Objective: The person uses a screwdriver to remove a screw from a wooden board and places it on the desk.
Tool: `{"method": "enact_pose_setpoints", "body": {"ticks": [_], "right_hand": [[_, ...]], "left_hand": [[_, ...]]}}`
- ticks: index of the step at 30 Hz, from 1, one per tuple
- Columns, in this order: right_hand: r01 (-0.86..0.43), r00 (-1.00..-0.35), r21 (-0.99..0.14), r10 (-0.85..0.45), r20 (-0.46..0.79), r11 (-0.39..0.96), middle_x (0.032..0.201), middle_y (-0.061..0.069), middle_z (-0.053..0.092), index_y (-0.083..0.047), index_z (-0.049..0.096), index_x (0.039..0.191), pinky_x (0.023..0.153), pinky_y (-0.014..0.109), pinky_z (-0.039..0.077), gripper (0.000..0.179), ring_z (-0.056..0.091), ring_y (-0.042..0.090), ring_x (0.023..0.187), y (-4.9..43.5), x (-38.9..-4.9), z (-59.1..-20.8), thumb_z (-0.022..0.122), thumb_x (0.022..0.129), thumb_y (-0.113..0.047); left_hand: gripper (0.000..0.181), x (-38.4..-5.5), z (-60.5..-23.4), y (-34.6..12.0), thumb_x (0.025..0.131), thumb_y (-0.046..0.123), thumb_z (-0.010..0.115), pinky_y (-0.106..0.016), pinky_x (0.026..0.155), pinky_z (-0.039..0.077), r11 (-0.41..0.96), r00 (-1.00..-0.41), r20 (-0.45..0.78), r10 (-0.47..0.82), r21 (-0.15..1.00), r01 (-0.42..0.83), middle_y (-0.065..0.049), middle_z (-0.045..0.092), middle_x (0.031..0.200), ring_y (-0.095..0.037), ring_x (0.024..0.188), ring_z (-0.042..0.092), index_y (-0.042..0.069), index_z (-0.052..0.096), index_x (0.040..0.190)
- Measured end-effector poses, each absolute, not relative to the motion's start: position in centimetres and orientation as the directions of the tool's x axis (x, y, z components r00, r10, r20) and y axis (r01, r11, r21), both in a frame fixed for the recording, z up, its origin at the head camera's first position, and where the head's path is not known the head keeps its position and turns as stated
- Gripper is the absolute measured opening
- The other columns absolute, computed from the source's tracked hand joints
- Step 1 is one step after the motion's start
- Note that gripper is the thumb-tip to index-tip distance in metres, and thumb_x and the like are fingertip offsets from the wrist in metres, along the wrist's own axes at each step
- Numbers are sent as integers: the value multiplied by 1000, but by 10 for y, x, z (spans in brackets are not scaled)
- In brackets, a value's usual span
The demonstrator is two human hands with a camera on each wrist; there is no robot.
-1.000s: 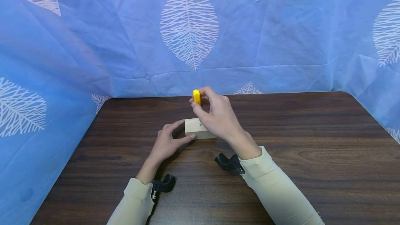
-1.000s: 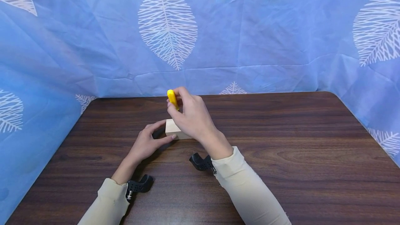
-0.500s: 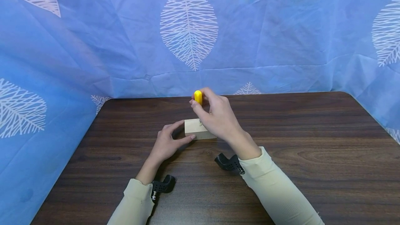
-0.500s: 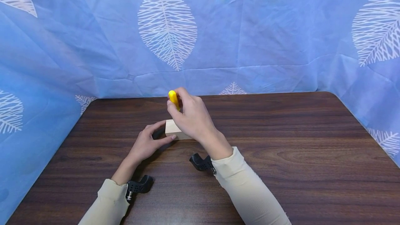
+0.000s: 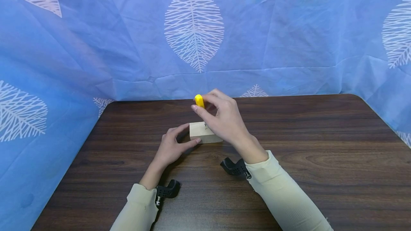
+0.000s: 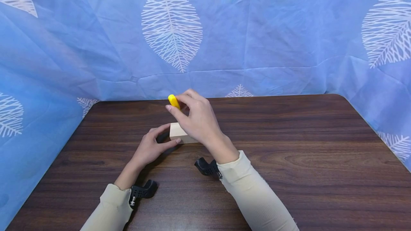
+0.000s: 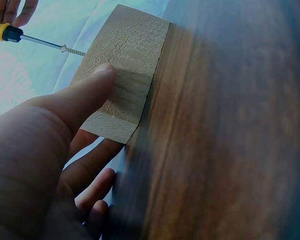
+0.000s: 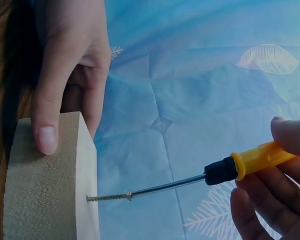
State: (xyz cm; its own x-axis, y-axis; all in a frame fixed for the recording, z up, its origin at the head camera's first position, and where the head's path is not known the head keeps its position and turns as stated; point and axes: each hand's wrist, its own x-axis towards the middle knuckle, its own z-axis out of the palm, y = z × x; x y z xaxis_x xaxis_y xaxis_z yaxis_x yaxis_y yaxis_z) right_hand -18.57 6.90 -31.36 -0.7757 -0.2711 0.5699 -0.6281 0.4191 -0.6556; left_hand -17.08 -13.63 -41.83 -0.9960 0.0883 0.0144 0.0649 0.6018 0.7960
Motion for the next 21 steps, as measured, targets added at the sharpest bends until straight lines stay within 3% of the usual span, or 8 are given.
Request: {"method": "enact_pose_setpoints", "body": {"ticks": [5, 11, 21], "right_hand": [[-589, -807, -696, -247, 537, 412, 100, 4, 78, -7, 71, 123, 80, 42, 63, 29, 75, 18, 87, 69, -185, -311, 82, 98, -19], [-580, -814, -707, -245, 527, 404, 96, 3, 79, -8, 72, 110, 78, 36, 62, 19, 75, 16, 83, 69, -183, -308, 83, 96, -15], [-586, -805, -660, -247, 539, 470, 105, 7, 78, -6, 72, 121, 92, 43, 64, 22, 77, 22, 96, 68, -182, -309, 74, 102, -17]], "left_hand": [[74, -171, -419, -136, 94, 44, 85, -70, 120, 39, 596, -996, 7, 87, 801, 58, -10, 58, 159, -38, 150, 46, 21, 56, 159], [74, -170, -418, -136, 94, 44, 85, -70, 120, 39, 593, -997, 1, 83, 804, 50, -10, 58, 159, -39, 151, 45, 22, 57, 158], [74, -170, -418, -136, 94, 44, 85, -69, 120, 39, 589, -996, 10, 87, 806, 59, -10, 59, 157, -38, 149, 47, 21, 57, 158]]}}
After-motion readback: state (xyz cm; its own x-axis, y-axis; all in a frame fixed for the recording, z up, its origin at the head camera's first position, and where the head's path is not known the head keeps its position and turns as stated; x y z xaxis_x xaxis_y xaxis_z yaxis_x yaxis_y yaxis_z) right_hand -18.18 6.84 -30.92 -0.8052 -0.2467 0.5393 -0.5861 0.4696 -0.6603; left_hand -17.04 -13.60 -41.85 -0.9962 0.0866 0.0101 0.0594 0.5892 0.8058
